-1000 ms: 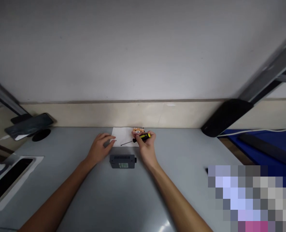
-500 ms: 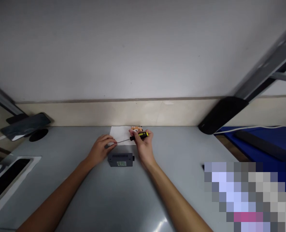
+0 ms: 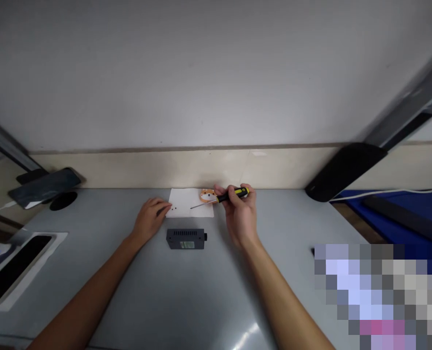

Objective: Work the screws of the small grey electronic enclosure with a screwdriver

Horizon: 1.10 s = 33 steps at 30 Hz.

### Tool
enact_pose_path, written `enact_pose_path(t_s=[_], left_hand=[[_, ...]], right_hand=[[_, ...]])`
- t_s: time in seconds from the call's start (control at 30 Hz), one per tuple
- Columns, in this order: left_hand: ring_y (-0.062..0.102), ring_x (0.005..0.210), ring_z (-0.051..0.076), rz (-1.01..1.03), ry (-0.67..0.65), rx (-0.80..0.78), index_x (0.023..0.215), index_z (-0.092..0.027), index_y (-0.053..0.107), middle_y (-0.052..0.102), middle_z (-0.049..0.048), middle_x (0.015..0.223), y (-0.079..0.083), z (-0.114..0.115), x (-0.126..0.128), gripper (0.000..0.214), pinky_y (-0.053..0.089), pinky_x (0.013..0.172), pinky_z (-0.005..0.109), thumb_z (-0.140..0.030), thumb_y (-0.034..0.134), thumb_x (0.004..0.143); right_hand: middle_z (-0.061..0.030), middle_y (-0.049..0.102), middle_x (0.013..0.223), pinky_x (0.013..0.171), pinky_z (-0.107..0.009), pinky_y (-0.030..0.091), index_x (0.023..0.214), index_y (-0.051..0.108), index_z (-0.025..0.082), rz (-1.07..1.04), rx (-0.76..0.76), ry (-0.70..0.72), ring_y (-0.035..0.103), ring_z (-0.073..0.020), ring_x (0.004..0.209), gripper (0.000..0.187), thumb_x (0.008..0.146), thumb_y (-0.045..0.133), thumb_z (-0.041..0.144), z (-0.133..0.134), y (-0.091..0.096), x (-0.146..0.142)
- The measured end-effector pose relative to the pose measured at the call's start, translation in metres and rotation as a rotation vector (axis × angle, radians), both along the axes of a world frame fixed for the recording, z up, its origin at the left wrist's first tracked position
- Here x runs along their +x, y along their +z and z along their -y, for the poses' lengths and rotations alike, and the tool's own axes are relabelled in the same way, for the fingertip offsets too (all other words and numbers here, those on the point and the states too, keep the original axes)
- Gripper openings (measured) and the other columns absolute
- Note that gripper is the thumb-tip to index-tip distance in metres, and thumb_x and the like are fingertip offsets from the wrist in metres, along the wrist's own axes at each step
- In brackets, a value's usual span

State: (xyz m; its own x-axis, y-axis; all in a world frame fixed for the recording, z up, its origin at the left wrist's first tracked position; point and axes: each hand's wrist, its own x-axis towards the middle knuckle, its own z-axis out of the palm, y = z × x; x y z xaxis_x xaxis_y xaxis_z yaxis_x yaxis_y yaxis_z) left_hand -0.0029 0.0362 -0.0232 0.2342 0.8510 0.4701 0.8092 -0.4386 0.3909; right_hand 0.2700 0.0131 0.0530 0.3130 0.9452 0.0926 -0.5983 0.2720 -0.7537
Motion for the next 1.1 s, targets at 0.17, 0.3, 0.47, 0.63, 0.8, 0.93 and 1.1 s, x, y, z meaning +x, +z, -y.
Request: enact_pose_path(t_s=[0.17,0.3,0.47,0.63,0.8,0.93,1.1], left_hand=[[0.061,0.099,0.023,-0.013,-0.017,-0.034,0.112,-0.023,0.077,0.070,0.0057,0.102,0.001,-0.005,0.004,0.022,0.048,0.089,0.039,-0.029,0.057,0.103],[0.062,0.098,0.023,0.013,-0.017,-0.083,0.114,-0.023,0.077,0.070,0.0061,0.101,0.000,-0.010,0.006,0.023,0.049,0.088,0.038,-0.028,0.056,0.103],[0.063,0.101,0.023,0.171,-0.021,-0.065,0.113,-0.023,0.076,0.072,0.0055,0.103,0.002,-0.008,0.005,0.028,0.050,0.093,0.040,-0.028,0.050,0.105],[0.066,0.087,0.019,0.338,-0.195,-0.303,0.106,-0.024,0.076,0.073,0.0053,0.100,0.041,0.017,0.009,0.032,0.054,0.081,0.034,-0.042,0.050,0.104],[0.069,0.110,0.025,0.231,-0.743,-0.666,0.138,-0.036,0.063,0.070,0.0043,0.131,0.078,0.052,0.022,0.050,0.057,0.087,0.032,-0.049,0.074,0.090],[0.072,0.103,0.021,0.342,-0.604,-0.683,0.128,-0.035,0.069,0.073,0.0023,0.125,0.070,0.059,0.037,0.033,0.059,0.086,0.032,-0.039,0.068,0.096],[0.068,0.112,0.022,0.414,-0.435,-0.507,0.125,-0.031,0.072,0.074,0.0043,0.123,0.038,0.046,0.047,0.027,0.055,0.097,0.038,-0.036,0.056,0.103]], right_hand=[[0.0078,0.069,0.085,0.091,-0.041,0.062,0.102,0.046,0.030,0.009,-0.038,0.030,0.078,-0.0195,0.087,0.050,0.073,0.087,0.026,0.000,-0.011,-0.010],[0.0051,0.071,0.084,0.092,-0.041,0.062,0.099,0.045,0.028,0.008,-0.054,0.063,0.078,-0.0196,0.084,0.049,0.073,0.087,0.027,0.000,-0.017,-0.016],[0.0064,0.068,0.082,0.095,-0.044,0.060,0.097,0.046,0.028,0.002,-0.052,0.047,0.078,-0.0199,0.084,0.044,0.075,0.085,0.025,-0.003,-0.019,-0.010],[0.0059,0.065,0.080,0.088,-0.040,0.061,0.095,0.047,0.027,-0.030,-0.056,-0.007,0.076,-0.0197,0.082,0.040,0.074,0.080,0.018,-0.011,-0.020,0.007],[0.0058,0.059,0.071,0.066,-0.028,0.057,0.092,0.049,0.026,-0.118,-0.084,-0.038,0.063,-0.0126,0.064,0.036,0.070,0.072,0.009,-0.016,-0.017,0.023],[0.0038,0.050,0.067,0.056,-0.023,0.052,0.078,0.043,0.022,-0.243,-0.169,0.007,0.052,-0.0095,0.058,0.028,0.067,0.063,0.007,-0.019,-0.016,0.034],[0.0050,0.041,0.064,0.046,-0.021,0.044,0.075,0.036,0.023,-0.260,-0.229,0.081,0.042,-0.0072,0.048,0.027,0.068,0.059,0.012,-0.021,-0.021,0.046]])
